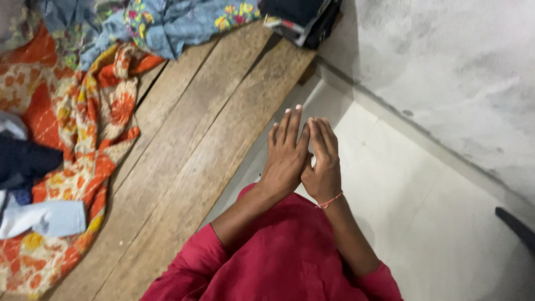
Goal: The person picks up several already-folded items of clothing from a wooden bench by hand and places them one by one into a storage shelf.
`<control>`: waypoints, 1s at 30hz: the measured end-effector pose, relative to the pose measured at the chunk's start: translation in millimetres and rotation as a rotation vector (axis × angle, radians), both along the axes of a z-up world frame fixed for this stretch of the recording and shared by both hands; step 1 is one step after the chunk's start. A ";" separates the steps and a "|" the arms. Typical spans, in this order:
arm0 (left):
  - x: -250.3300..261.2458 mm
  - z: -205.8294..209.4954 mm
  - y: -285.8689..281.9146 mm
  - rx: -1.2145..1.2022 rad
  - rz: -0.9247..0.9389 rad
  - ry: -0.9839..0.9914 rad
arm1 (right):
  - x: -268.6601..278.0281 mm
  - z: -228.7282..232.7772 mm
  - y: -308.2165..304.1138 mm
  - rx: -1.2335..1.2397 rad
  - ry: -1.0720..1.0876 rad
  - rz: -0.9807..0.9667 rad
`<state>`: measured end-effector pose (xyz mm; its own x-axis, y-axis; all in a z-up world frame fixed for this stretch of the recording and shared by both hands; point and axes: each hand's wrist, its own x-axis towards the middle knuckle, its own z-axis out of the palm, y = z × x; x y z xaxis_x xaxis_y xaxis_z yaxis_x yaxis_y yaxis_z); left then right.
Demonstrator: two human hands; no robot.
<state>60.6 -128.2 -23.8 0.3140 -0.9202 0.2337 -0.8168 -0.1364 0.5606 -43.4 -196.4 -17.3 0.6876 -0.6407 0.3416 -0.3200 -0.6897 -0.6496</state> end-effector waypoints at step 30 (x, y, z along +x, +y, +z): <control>168.5 -24.1 -360.8 0.189 0.392 0.194 | 196.0 -47.7 -436.9 0.533 0.167 0.396</control>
